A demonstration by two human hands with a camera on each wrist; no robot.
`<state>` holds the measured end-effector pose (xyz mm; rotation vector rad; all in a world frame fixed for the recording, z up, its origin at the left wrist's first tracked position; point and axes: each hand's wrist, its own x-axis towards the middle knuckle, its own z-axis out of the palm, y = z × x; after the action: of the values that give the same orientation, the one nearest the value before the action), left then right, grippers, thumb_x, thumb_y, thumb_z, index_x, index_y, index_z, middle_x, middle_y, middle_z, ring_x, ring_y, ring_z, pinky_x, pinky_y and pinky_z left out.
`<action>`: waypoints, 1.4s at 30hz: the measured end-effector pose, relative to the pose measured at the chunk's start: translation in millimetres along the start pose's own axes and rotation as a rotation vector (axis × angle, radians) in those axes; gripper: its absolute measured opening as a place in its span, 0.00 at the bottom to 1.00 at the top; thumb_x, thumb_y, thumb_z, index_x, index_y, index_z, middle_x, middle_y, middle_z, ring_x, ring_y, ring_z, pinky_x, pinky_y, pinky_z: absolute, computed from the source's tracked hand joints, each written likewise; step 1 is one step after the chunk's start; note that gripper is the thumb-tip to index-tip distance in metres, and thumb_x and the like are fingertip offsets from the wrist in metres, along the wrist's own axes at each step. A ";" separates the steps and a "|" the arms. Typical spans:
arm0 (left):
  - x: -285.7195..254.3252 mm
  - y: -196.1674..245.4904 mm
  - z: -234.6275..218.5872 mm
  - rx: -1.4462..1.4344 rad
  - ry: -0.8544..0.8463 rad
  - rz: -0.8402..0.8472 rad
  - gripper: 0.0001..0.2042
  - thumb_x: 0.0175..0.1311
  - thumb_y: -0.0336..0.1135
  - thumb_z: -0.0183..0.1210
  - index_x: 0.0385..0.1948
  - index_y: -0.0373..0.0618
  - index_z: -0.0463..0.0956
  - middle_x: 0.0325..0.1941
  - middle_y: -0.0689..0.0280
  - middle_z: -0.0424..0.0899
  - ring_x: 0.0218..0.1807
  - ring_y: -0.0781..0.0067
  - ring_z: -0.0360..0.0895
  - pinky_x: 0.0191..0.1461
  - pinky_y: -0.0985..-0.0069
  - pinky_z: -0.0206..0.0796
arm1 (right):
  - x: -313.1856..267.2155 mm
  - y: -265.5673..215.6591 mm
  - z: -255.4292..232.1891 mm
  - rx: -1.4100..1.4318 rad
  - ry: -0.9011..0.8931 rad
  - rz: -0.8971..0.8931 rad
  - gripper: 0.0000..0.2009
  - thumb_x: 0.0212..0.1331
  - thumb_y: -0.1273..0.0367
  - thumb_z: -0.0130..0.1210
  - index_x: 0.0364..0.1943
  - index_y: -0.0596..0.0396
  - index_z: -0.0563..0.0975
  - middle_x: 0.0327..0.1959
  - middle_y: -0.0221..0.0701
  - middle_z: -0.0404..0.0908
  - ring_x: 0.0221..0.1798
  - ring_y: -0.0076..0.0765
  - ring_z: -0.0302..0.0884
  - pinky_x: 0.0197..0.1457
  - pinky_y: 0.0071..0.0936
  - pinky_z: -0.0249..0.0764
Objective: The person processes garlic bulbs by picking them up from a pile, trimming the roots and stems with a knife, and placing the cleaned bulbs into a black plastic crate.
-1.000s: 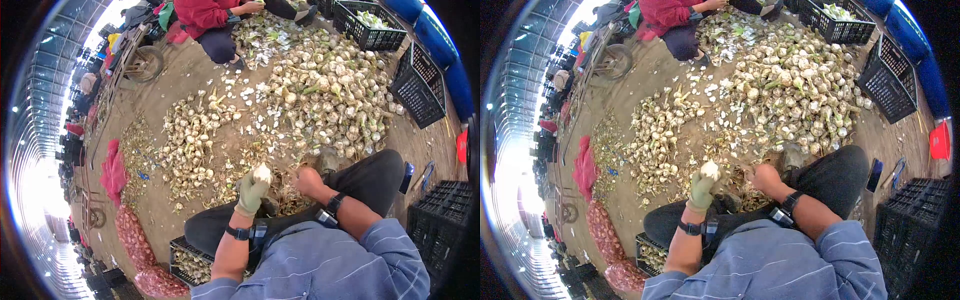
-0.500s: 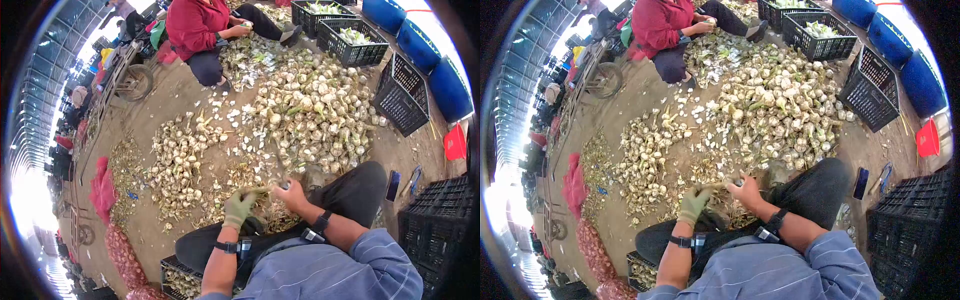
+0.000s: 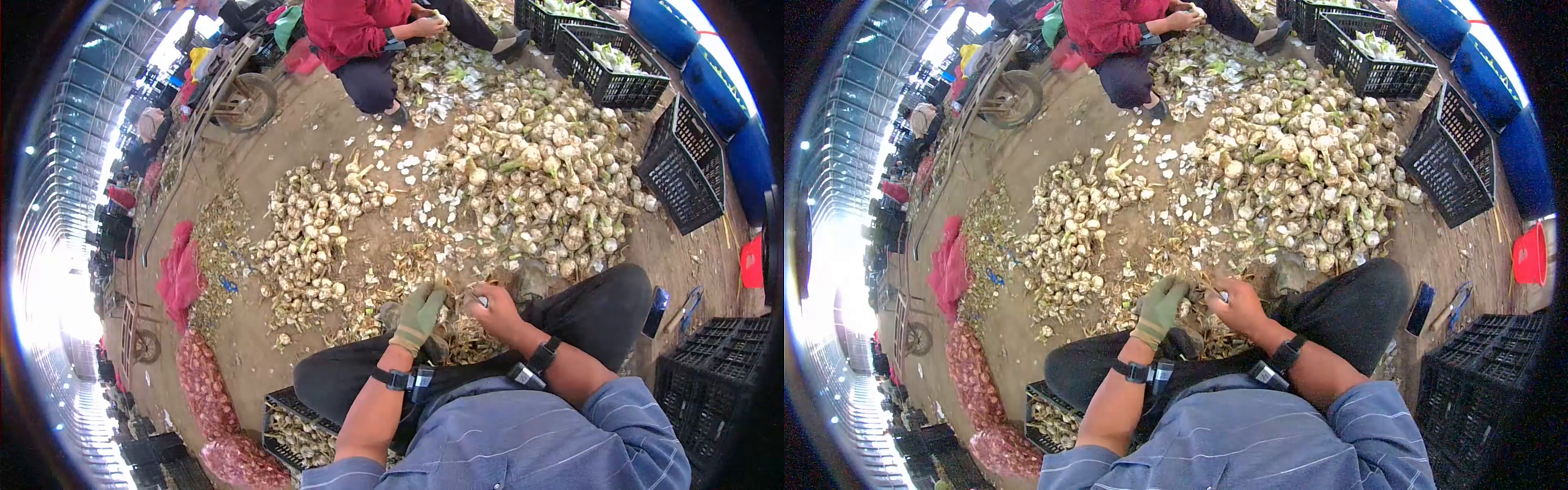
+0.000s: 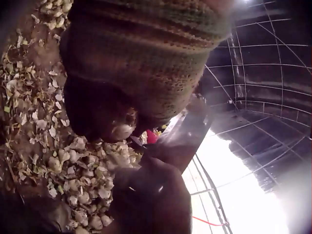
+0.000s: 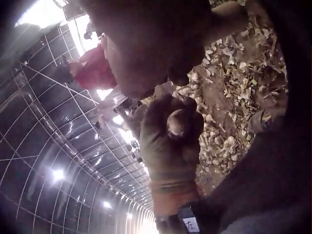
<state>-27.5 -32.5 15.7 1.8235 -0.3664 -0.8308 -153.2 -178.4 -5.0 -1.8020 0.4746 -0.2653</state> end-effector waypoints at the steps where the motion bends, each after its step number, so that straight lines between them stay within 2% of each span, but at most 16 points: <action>1: 4.8 -16.9 -4.3 0.139 -0.005 0.048 0.15 0.67 0.38 0.57 0.46 0.34 0.78 0.42 0.62 0.84 0.41 0.76 0.78 0.45 0.79 0.69 | 1.7 5.8 2.0 -0.031 -0.019 -0.027 0.11 0.53 0.66 0.57 0.28 0.63 0.76 0.24 0.46 0.74 0.28 0.50 0.71 0.36 0.38 0.69; 5: -2.7 6.5 -5.2 0.394 0.040 0.379 0.10 0.65 0.35 0.59 0.40 0.37 0.79 0.30 0.61 0.82 0.32 0.76 0.76 0.38 0.76 0.69 | 7.3 -3.7 -0.3 -0.236 -0.144 -0.038 0.12 0.53 0.64 0.55 0.26 0.62 0.78 0.23 0.48 0.76 0.27 0.55 0.73 0.35 0.41 0.71; 7: -9.1 18.3 -6.8 0.415 0.106 0.490 0.09 0.64 0.33 0.59 0.37 0.37 0.79 0.25 0.60 0.79 0.29 0.75 0.74 0.35 0.75 0.67 | 9.6 43.8 8.2 -0.409 -0.201 0.076 0.13 0.53 0.62 0.55 0.28 0.61 0.80 0.25 0.49 0.78 0.31 0.59 0.76 0.37 0.44 0.73; 11: -11.8 23.7 -23.8 0.472 0.158 0.179 0.12 0.63 0.39 0.60 0.30 0.37 0.79 0.21 0.62 0.76 0.29 0.76 0.73 0.31 0.75 0.64 | 15.5 62.9 4.7 -0.393 -0.130 0.266 0.18 0.53 0.59 0.56 0.34 0.63 0.81 0.28 0.50 0.81 0.34 0.61 0.79 0.40 0.48 0.74; 14: 27.6 -27.1 -34.8 0.265 0.164 -0.209 0.12 0.61 0.40 0.61 0.35 0.38 0.79 0.28 0.64 0.80 0.32 0.74 0.74 0.35 0.76 0.66 | 19.3 68.6 10.5 -0.248 -0.088 0.339 0.19 0.54 0.59 0.56 0.34 0.67 0.80 0.24 0.47 0.81 0.29 0.52 0.80 0.35 0.45 0.74; 16: 48.0 31.1 -20.0 -0.324 0.095 -0.324 0.20 0.60 0.42 0.60 0.48 0.37 0.76 0.41 0.62 0.81 0.38 0.71 0.77 0.43 0.76 0.69 | 14.3 48.0 11.2 -0.134 -0.089 0.550 0.21 0.52 0.58 0.57 0.37 0.68 0.81 0.25 0.49 0.81 0.30 0.53 0.80 0.39 0.44 0.75; 17: 70.2 36.7 -16.3 -0.490 -0.104 -0.112 0.28 0.62 0.44 0.59 0.59 0.35 0.68 0.52 0.57 0.78 0.45 0.69 0.78 0.51 0.76 0.69 | 17.3 54.2 15.4 -0.155 -0.135 0.561 0.21 0.53 0.58 0.57 0.37 0.68 0.81 0.24 0.48 0.81 0.29 0.51 0.80 0.38 0.43 0.74; 18: 70.0 92.0 -4.1 -0.601 -0.142 0.000 0.28 0.63 0.45 0.58 0.61 0.36 0.68 0.51 0.58 0.78 0.49 0.71 0.76 0.54 0.75 0.68 | 20.4 64.7 17.0 -0.180 -0.180 0.576 0.21 0.54 0.58 0.57 0.37 0.68 0.80 0.24 0.48 0.81 0.28 0.49 0.80 0.36 0.43 0.74; 20: 94.1 133.5 -0.2 -0.346 -0.012 0.011 0.28 0.63 0.47 0.57 0.60 0.36 0.69 0.54 0.56 0.77 0.55 0.68 0.74 0.59 0.72 0.66 | 19.6 81.8 15.7 -0.233 -0.222 0.571 0.21 0.55 0.58 0.56 0.37 0.69 0.80 0.23 0.47 0.80 0.26 0.46 0.79 0.34 0.42 0.73; 24: 121.6 115.6 -37.8 -0.014 -0.030 0.047 0.31 0.61 0.50 0.58 0.61 0.37 0.68 0.60 0.50 0.75 0.60 0.58 0.72 0.65 0.66 0.62 | 26.9 52.2 12.9 -0.191 -0.149 0.486 0.20 0.55 0.60 0.57 0.37 0.69 0.79 0.24 0.47 0.81 0.26 0.48 0.78 0.33 0.43 0.71; 27: 128.5 59.2 -117.5 0.609 0.052 0.153 0.31 0.61 0.51 0.58 0.63 0.40 0.68 0.62 0.48 0.73 0.63 0.55 0.71 0.67 0.64 0.61 | 23.2 77.1 17.5 -0.272 -0.173 0.604 0.20 0.54 0.60 0.58 0.37 0.69 0.79 0.25 0.48 0.81 0.27 0.50 0.77 0.33 0.44 0.71; 30: 123.9 37.0 -212.4 0.760 0.012 -0.173 0.29 0.60 0.45 0.55 0.62 0.39 0.68 0.63 0.49 0.72 0.64 0.53 0.70 0.69 0.61 0.60 | 28.5 90.3 19.1 -0.362 -0.261 0.691 0.20 0.53 0.60 0.59 0.38 0.69 0.78 0.28 0.48 0.81 0.30 0.49 0.78 0.35 0.43 0.72; 31: 150.2 -37.1 -255.5 0.921 0.129 -0.257 0.28 0.61 0.43 0.55 0.63 0.42 0.68 0.64 0.49 0.71 0.64 0.53 0.70 0.69 0.61 0.60 | 28.6 100.2 22.5 -0.352 -0.280 0.736 0.20 0.53 0.60 0.60 0.38 0.69 0.78 0.29 0.48 0.81 0.31 0.48 0.79 0.36 0.43 0.72; 34: 145.7 -102.4 -327.6 1.024 0.196 -0.500 0.26 0.63 0.43 0.55 0.63 0.46 0.68 0.69 0.52 0.66 0.66 0.53 0.69 0.69 0.59 0.60 | 41.0 73.0 30.3 -0.281 -0.315 0.797 0.19 0.52 0.60 0.60 0.36 0.69 0.79 0.29 0.46 0.81 0.32 0.45 0.78 0.37 0.42 0.72; 38: 159.8 -188.6 -356.8 1.153 -0.014 -0.762 0.27 0.63 0.44 0.54 0.63 0.45 0.67 0.65 0.53 0.71 0.63 0.52 0.72 0.66 0.61 0.65 | 47.0 75.5 44.2 -0.192 -0.286 0.753 0.17 0.52 0.61 0.60 0.33 0.66 0.79 0.27 0.41 0.81 0.29 0.39 0.76 0.37 0.39 0.72; 42: 173.4 -221.9 -335.0 1.117 -0.082 -0.760 0.23 0.63 0.46 0.55 0.57 0.44 0.74 0.60 0.52 0.76 0.58 0.50 0.76 0.60 0.58 0.70 | 50.7 89.2 42.3 -0.249 -0.343 0.763 0.17 0.54 0.60 0.58 0.30 0.65 0.79 0.19 0.36 0.76 0.24 0.33 0.71 0.33 0.37 0.69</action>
<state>298.0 185.5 -179.4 3.0703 -0.1723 -1.3725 -106.6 -184.5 -105.5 -1.7192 0.9278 0.6423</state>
